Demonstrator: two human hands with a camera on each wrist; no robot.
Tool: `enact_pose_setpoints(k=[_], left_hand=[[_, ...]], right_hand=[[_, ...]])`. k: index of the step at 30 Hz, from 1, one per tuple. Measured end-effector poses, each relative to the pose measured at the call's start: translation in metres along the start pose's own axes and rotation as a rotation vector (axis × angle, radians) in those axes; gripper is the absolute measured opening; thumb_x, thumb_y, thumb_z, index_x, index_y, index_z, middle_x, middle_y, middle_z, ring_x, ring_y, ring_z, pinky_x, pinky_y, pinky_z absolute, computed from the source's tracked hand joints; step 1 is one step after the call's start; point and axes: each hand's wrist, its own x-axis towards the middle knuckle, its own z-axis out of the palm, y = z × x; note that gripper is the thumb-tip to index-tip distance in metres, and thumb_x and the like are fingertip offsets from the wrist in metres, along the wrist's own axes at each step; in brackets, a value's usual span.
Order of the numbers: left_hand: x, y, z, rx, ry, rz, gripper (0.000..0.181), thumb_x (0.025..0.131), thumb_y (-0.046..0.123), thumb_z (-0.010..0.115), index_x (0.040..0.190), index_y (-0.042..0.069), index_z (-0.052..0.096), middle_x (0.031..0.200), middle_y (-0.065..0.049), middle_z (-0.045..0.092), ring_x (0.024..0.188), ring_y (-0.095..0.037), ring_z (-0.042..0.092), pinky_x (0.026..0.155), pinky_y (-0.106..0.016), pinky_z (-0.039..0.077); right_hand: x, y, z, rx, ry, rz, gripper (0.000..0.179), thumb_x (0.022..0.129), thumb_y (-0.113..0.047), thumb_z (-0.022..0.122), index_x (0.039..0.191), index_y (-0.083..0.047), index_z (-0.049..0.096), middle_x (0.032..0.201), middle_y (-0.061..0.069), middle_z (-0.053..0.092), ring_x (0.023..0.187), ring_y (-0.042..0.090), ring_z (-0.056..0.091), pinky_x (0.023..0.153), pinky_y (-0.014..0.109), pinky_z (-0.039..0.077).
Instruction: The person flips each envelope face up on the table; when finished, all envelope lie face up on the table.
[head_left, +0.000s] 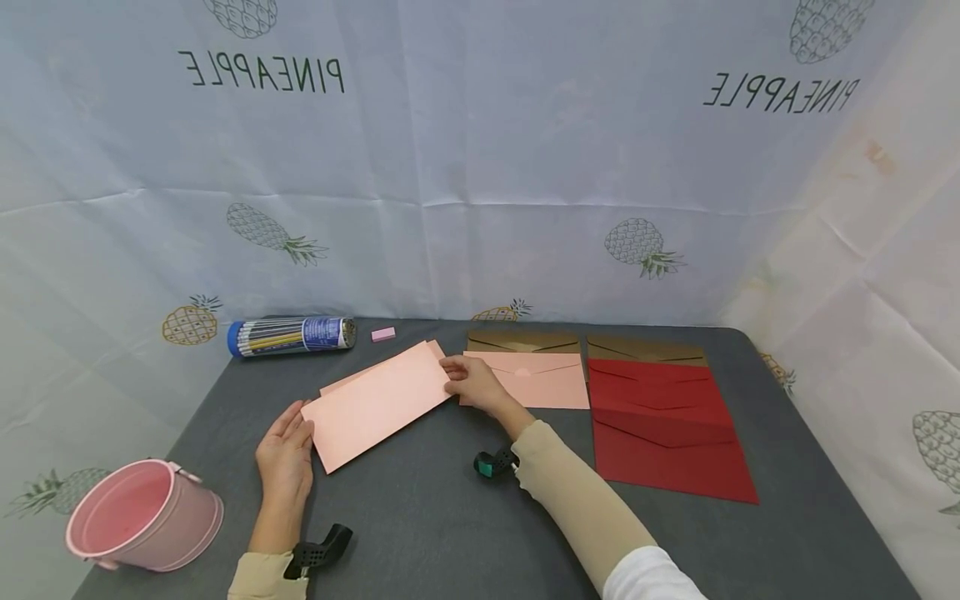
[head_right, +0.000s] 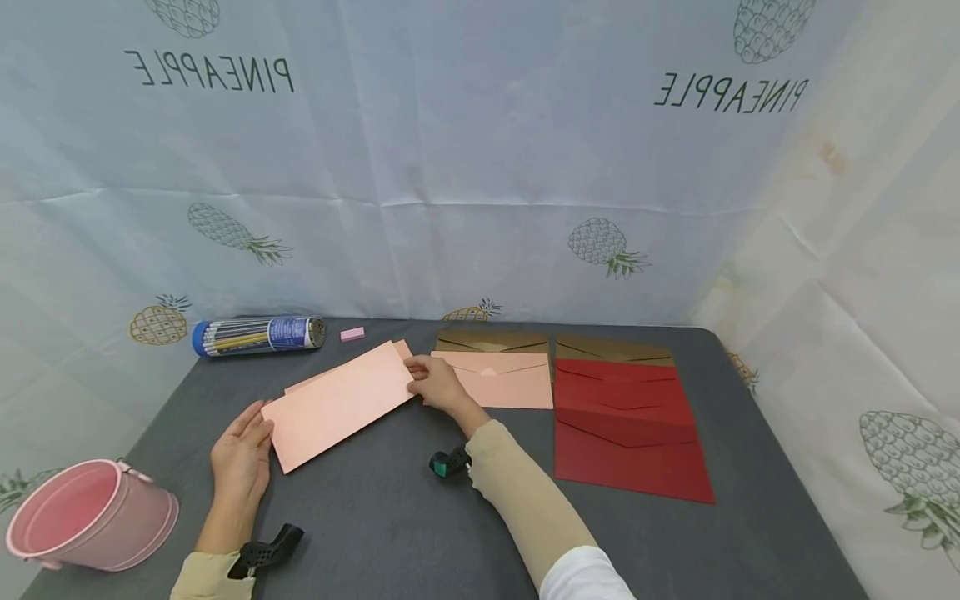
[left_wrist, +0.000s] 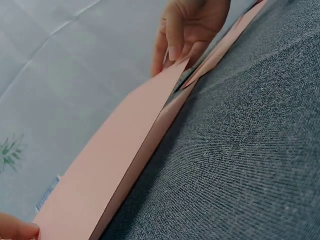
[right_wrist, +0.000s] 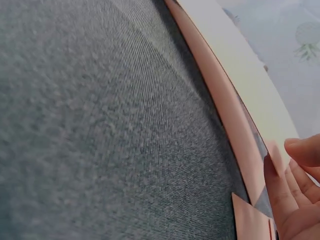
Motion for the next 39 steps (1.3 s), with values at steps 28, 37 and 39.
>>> enact_pose_setpoints(k=[28,37,39], left_hand=[[-0.016,-0.007,0.027,0.142,-0.249,-0.013,0.053,0.091,-0.004,0.057,0.141,0.002,0.042,0.128,0.002,0.055,0.093,0.002,0.061,0.073,-0.014,0.053],[-0.017,-0.003,0.069,0.238,-0.251,0.110,0.048,0.093,-0.004,0.052,0.141,0.003,0.043,0.145,-0.012,0.043,0.113,-0.007,0.055,0.084,-0.016,0.051],[-0.023,-0.001,0.084,0.280,-0.228,0.201,0.049,0.093,-0.005,0.050,0.141,0.000,0.041,0.150,-0.012,0.036,0.132,-0.014,0.042,0.102,-0.024,0.043]], right_hand=[[-0.075,0.022,-0.042,0.333,0.015,-0.168,0.059,0.087,0.004,0.063,0.142,-0.002,0.041,0.129,0.026,0.052,0.100,0.012,0.064,0.079,0.032,0.057],[-0.093,0.017,-0.055,0.503,0.106,-0.260,0.058,0.087,0.006,0.061,0.141,0.002,0.039,0.123,0.014,0.058,0.099,0.011,0.065,0.077,0.026,0.057],[-0.097,0.015,-0.059,0.523,0.131,-0.287,0.058,0.088,0.006,0.060,0.141,0.003,0.037,0.123,0.010,0.058,0.100,0.011,0.065,0.078,0.025,0.056]])
